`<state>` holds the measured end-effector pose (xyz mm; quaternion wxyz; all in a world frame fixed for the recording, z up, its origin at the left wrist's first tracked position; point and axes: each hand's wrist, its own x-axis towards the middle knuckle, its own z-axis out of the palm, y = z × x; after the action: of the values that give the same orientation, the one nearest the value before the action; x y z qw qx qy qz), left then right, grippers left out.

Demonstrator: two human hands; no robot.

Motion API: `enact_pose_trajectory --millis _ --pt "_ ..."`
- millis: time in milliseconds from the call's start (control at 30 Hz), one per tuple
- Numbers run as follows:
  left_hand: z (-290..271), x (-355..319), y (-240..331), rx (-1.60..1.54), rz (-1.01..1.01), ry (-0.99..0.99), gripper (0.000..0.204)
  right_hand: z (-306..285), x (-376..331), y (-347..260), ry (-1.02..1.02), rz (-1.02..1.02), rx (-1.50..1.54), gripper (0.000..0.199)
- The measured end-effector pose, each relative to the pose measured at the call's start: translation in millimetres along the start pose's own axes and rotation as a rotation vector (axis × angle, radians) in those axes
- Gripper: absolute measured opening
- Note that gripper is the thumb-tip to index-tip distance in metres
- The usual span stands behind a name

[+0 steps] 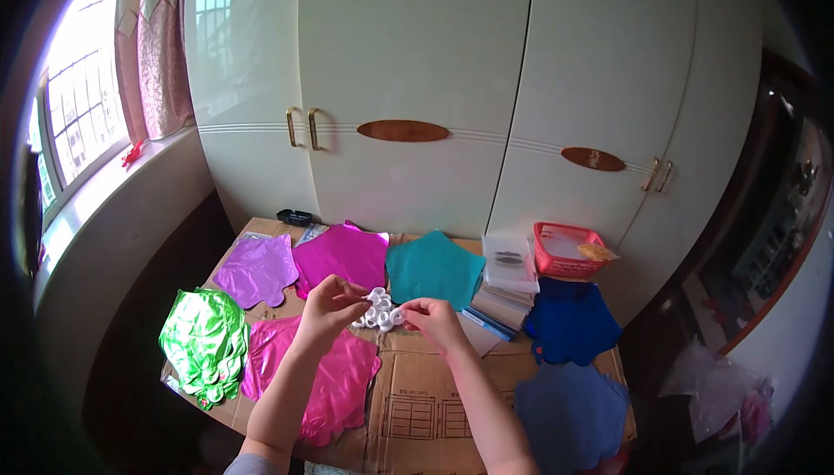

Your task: Tie small white plastic components together using a thin string.

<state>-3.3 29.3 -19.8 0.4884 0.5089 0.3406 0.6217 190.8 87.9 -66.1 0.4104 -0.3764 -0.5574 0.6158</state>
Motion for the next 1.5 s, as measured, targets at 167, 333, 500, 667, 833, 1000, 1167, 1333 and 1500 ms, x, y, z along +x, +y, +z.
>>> enact_pose_trajectory --millis 167,333,500,667,833,1000,1167,1333,1500 --pt "-2 -5 16 -0.023 0.035 -0.03 0.017 -1 44 29 0.008 0.086 -0.523 0.013" --pt "-6 -6 21 0.07 0.061 -0.001 0.016 3 64 43 0.036 0.151 -0.656 0.013" --pt "-9 -5 21 0.119 0.066 -0.009 0.015 13 64 47 0.122 0.085 -0.733 0.01" --pt "-7 -6 21 0.136 0.066 -0.005 0.015 10 65 61 0.127 -0.12 -0.957 0.008" --pt "-1 -12 28 0.248 0.088 0.007 0.015 18 60 64 0.155 -0.16 -1.012 0.006" --pt "6 -23 44 0.361 0.268 0.002 0.02 13 41 40 0.25 -0.344 -0.972 0.011" --pt "0 -74 84 0.573 0.272 -0.124 0.022 19 -71 -37 0.022 -0.393 -0.638 0.017" --pt "-25 -174 93 0.672 0.064 -0.593 0.018 26 -214 -35 -0.558 -0.218 -0.482 0.022" --pt "-57 -259 28 0.733 -0.303 -0.819 0.013 40 -289 73 -0.574 0.009 -0.527 0.018"
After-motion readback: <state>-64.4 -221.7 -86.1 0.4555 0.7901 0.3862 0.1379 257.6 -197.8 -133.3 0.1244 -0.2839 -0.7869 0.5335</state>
